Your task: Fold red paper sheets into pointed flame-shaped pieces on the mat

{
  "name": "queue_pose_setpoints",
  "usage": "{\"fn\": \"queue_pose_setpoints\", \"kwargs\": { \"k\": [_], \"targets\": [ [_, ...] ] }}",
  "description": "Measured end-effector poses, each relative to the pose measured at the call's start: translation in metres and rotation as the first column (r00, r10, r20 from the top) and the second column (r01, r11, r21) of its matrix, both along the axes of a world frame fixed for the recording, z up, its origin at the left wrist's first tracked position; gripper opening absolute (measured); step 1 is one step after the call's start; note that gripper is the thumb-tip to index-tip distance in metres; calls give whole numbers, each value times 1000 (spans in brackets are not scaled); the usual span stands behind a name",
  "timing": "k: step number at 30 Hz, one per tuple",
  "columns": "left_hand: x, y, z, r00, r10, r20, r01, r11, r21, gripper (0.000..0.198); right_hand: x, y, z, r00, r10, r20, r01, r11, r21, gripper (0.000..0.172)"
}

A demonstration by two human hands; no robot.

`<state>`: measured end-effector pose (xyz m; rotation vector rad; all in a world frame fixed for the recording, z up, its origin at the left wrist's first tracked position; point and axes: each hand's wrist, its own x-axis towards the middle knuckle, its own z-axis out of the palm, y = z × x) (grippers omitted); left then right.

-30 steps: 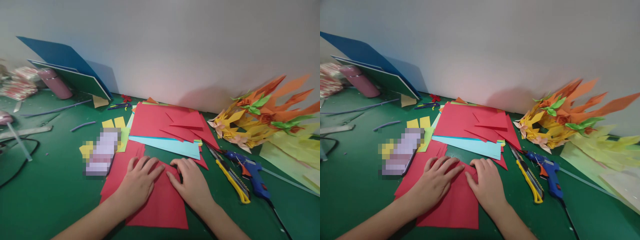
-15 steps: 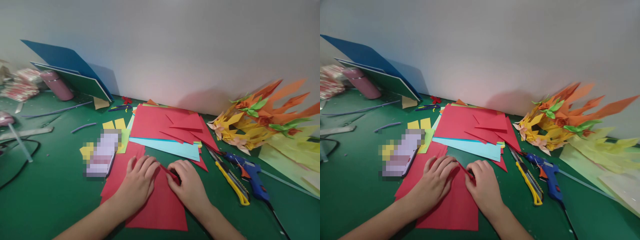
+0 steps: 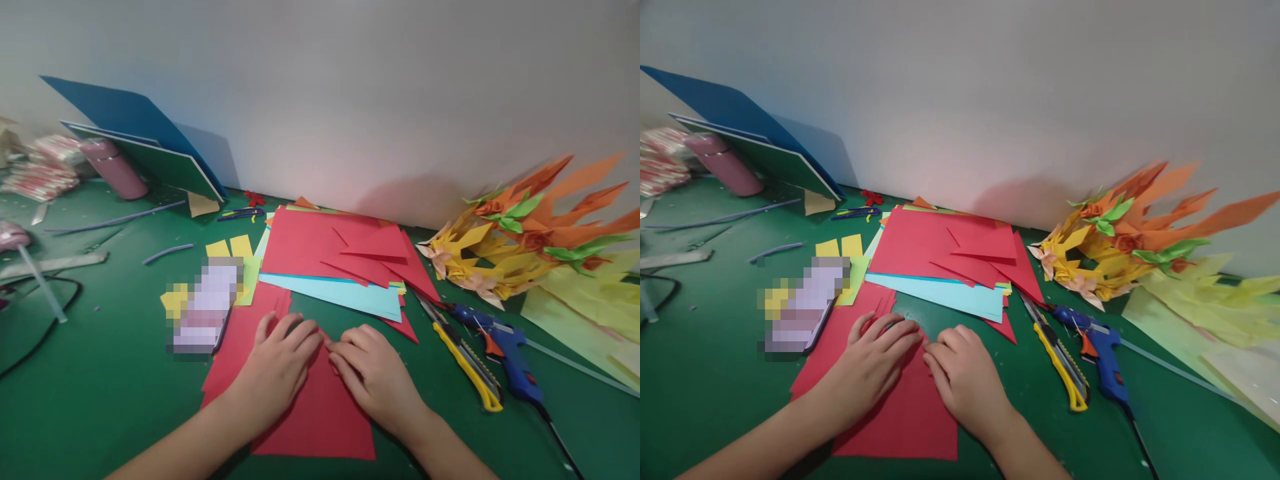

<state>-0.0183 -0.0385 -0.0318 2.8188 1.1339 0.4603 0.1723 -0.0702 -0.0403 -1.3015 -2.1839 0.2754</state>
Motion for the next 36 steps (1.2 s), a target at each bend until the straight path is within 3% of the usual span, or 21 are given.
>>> {"fn": "queue_pose_setpoints", "kwargs": {
  "k": [5, 8, 10, 14, 19, 24, 31, 36],
  "targets": [
    [-4, 3, 8, 999, -25, -35, 22, 997, -80, 25, 0, 2, -4, 999, 15, 47, -12, 999, -43, 27],
    [-10, 5, 12, 999, -30, -33, 25, 987, -158, 49, -2, 3, -4, 980, 17, 199, -5, 998, -61, 38],
    [-13, 7, 11, 1000, -12, 6, 13, 982, -187, 54, -4, 4, -2, 945, 27, 325, -7, 998, -63, 47],
    [-19, 12, 8, 981, 91, 173, -54, 976, -209, 36, -11, 5, 4, 885, 22, 465, 31, 994, -106, 55],
    [-23, 20, 10, 932, 223, 285, -165, 963, -212, 22, -16, 6, 9, 857, 19, 515, 70, 986, -152, 58],
    [-26, 27, 11, 898, 313, 309, -223, 929, -295, 18, -16, 5, 7, 855, -3, 519, 71, 991, -111, 61],
    [-28, 32, 16, 865, 398, 305, -225, 852, -472, 17, -15, 4, 5, 846, 17, 533, 57, 991, -123, 60],
    [-27, 32, 18, 856, 392, 336, -193, 846, -497, 17, -12, 1, 5, 868, -5, 497, 63, 993, -100, 56]
  ]
}}
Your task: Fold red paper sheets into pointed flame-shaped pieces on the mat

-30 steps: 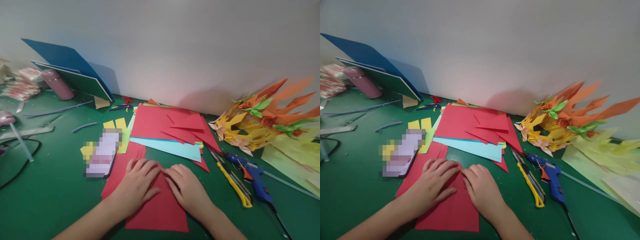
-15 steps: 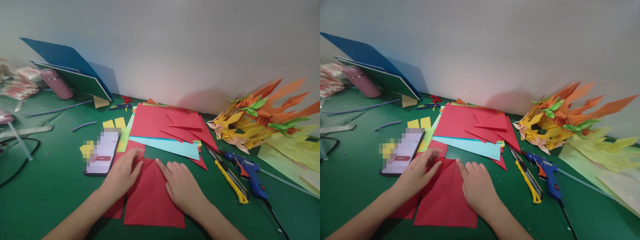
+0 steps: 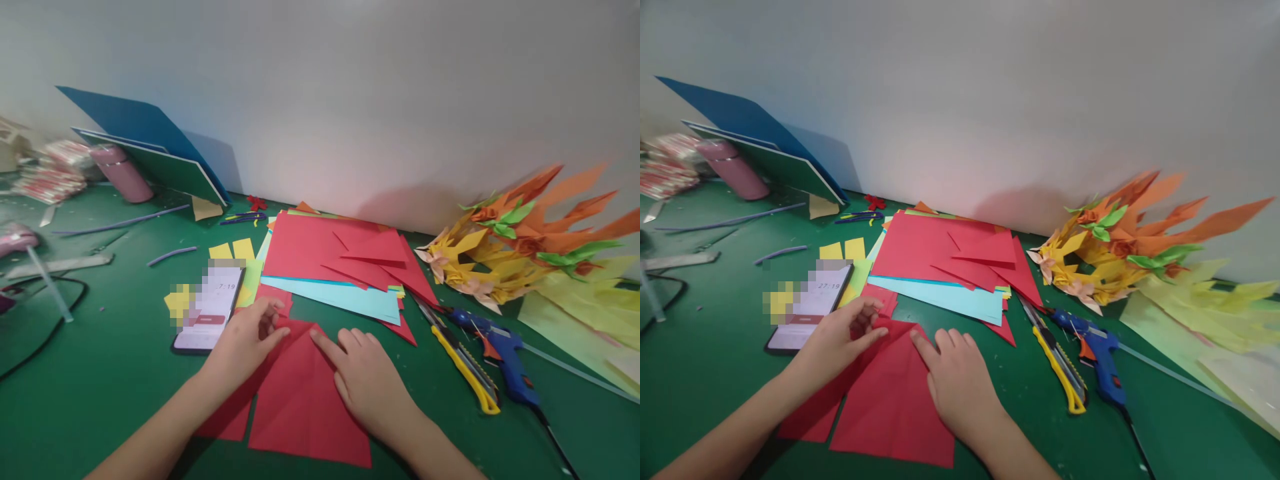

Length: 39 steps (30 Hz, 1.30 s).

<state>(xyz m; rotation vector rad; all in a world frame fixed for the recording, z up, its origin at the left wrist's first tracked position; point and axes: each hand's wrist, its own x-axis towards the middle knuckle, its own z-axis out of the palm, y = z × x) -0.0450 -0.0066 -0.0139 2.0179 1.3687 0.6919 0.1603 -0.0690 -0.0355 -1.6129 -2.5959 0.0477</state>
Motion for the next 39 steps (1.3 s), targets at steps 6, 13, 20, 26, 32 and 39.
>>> {"fn": "queue_pose_setpoints", "kwargs": {
  "k": [6, 13, 20, 26, 32, 39],
  "targets": [
    [2, -2, -4, 1000, -18, -17, 19, 998, 56, 14, 4, -2, -4, 974, 96, -204, -84, 994, 66, 50],
    [3, -3, 0, 999, -17, -42, 19, 998, 53, 10, 5, -1, -6, 960, 107, -259, -115, 993, -15, 57],
    [2, -2, 1, 999, -35, -13, 35, 999, 8, 8, 7, 0, -4, 959, 108, -262, -132, 988, -77, 62],
    [-2, 0, -1, 975, -192, -110, 208, 964, 163, 12, 8, 0, -5, 963, 97, -251, -122, 989, -85, 65],
    [-10, 7, -6, 895, -380, -236, 440, 842, 313, 21, 8, 1, -6, 969, 105, -223, -128, 988, -92, 66],
    [-10, 10, -1, 814, -496, -302, 578, 745, 333, 25, 8, 0, -5, 972, 100, -214, -120, 989, -85, 65]
  ]
}}
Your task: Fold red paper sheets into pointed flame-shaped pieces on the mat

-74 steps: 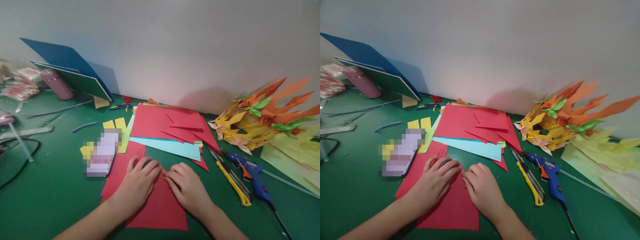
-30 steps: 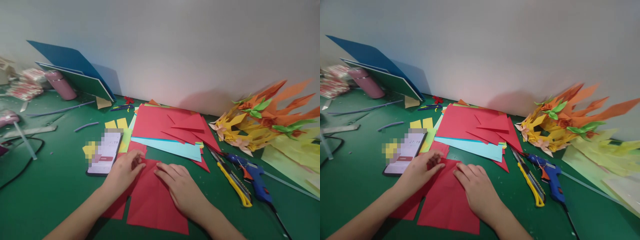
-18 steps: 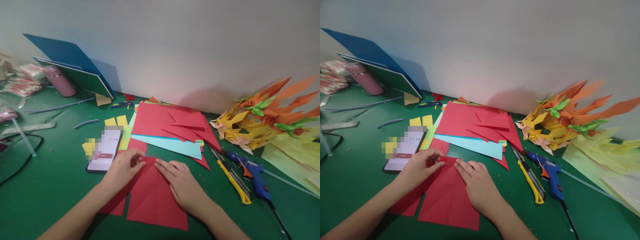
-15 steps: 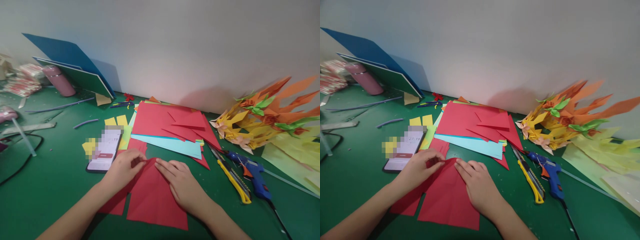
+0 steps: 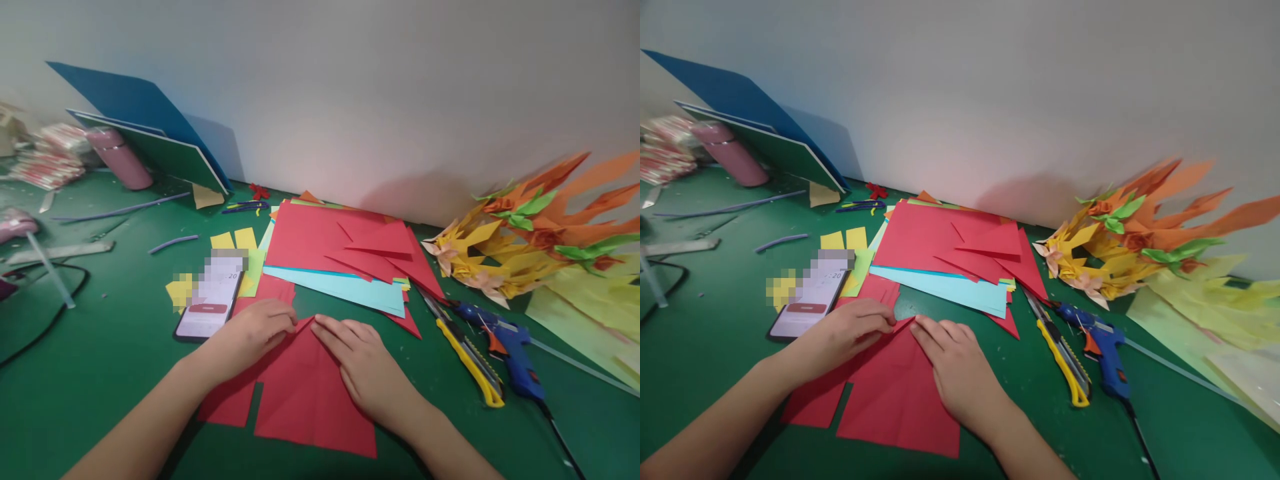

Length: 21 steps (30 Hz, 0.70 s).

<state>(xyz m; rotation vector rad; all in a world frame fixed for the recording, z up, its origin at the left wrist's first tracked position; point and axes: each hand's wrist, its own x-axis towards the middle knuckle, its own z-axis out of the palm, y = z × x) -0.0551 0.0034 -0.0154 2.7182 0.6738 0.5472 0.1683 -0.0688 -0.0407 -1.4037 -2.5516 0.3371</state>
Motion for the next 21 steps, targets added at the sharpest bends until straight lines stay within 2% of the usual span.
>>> {"fn": "queue_pose_setpoints", "kwargs": {
  "k": [8, 21],
  "targets": [
    [-2, 1, -2, 997, -55, -47, 57, 997, 60, 23, 0, 1, 1, 1000, 11, -2, -11, 1000, 1, 67],
    [-5, 1, -6, 987, -72, -143, 81, 995, 57, 20, -1, 0, 1, 999, -10, -45, 9, 1000, -20, 69]
  ]
}}
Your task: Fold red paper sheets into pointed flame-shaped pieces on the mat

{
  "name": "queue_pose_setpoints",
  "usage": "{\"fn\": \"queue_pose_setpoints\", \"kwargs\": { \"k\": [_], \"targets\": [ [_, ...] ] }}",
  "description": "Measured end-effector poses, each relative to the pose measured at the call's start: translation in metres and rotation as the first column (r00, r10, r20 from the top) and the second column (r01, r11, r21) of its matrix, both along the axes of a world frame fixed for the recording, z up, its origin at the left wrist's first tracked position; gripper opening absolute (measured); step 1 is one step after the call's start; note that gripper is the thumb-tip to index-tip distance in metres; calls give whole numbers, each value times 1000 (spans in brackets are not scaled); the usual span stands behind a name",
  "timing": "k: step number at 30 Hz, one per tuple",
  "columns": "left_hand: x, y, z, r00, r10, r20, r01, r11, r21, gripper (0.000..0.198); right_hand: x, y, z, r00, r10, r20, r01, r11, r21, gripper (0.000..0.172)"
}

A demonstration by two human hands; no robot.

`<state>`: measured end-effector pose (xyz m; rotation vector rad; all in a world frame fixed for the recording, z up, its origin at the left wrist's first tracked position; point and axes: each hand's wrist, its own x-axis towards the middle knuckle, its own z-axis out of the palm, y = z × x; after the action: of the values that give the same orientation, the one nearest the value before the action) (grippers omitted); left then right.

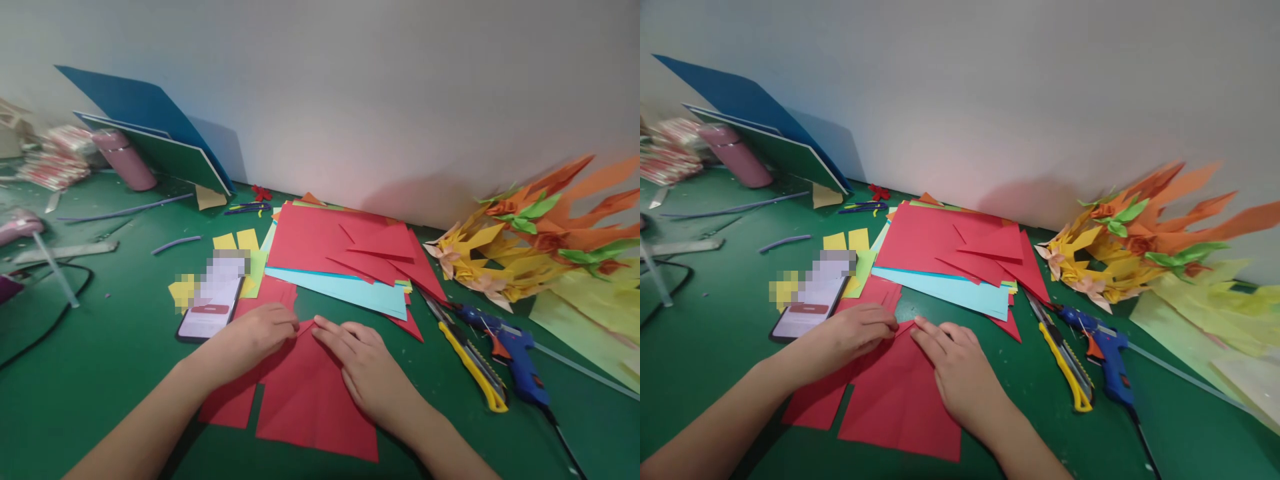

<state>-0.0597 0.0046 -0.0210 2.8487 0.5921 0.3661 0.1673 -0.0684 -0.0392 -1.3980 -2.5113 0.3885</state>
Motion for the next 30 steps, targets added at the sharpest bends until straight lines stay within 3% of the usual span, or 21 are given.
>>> {"fn": "queue_pose_setpoints", "kwargs": {
  "k": [15, 30],
  "targets": [
    [2, -2, 7, 999, -15, -33, 15, 1000, -5, 25, -1, 0, -2, 1000, -4, 11, 4, 999, 34, 69],
    [2, -2, 4, 998, -27, -58, 28, 999, 21, 19, -2, 1, 0, 998, 8, 58, -8, 1000, 5, 70]
  ]
}}
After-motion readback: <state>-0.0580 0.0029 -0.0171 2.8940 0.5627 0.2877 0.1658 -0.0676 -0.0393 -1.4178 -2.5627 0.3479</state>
